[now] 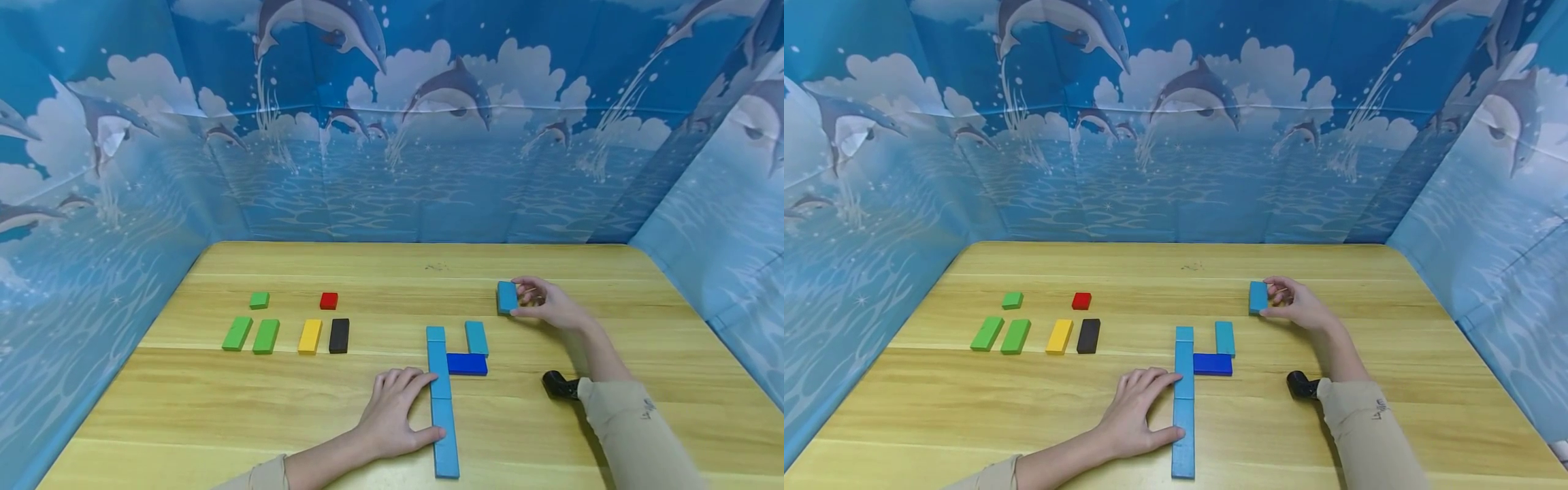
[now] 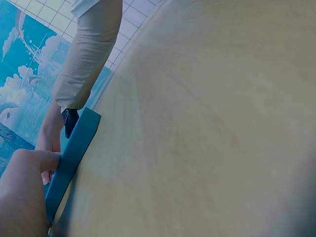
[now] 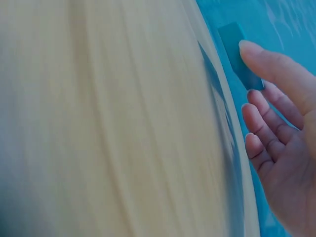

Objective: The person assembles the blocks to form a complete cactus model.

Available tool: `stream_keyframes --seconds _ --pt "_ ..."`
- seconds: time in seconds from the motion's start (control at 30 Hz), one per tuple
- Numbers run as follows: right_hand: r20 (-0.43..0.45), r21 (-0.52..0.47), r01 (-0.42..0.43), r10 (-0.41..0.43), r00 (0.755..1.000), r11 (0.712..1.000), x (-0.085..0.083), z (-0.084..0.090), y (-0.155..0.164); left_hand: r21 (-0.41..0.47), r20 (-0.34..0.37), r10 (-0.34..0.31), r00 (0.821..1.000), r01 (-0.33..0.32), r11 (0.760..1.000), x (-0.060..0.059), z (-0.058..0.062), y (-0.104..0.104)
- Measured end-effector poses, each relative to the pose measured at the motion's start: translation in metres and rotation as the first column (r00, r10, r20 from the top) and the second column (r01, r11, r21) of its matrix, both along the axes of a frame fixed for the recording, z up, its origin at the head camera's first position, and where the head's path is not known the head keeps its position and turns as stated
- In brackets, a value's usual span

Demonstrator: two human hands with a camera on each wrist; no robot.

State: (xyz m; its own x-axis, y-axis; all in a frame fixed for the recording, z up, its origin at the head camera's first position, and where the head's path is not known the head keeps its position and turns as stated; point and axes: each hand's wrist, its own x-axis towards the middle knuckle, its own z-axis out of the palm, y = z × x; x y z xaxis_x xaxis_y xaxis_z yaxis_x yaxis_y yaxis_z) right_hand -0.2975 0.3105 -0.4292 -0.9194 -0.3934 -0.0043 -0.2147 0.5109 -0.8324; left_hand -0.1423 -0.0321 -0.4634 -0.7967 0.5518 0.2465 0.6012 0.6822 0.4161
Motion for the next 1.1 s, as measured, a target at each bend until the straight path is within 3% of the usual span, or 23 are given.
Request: stream_keyframes --seconds 0.4,0.63,1.1 --pt "0.02 -0.077 -0.117 0.119 0.993 0.99 -0.016 -0.006 -0.049 -0.008 0.011 -0.002 1.0 0.002 1.0 0.0 0.001 0.0" --pt "0.007 -0.051 -0.136 0.137 0.991 0.989 -0.018 -0.009 -0.055 -0.004 0.008 -0.003 1.0 0.003 1.0 0.0 0.001 0.001" --pt "0.075 -0.082 -0.155 0.161 0.984 0.984 -0.015 -0.011 -0.054 -0.001 0.02 0.002 1.0 -0.002 1.0 0.001 0.001 0.001"
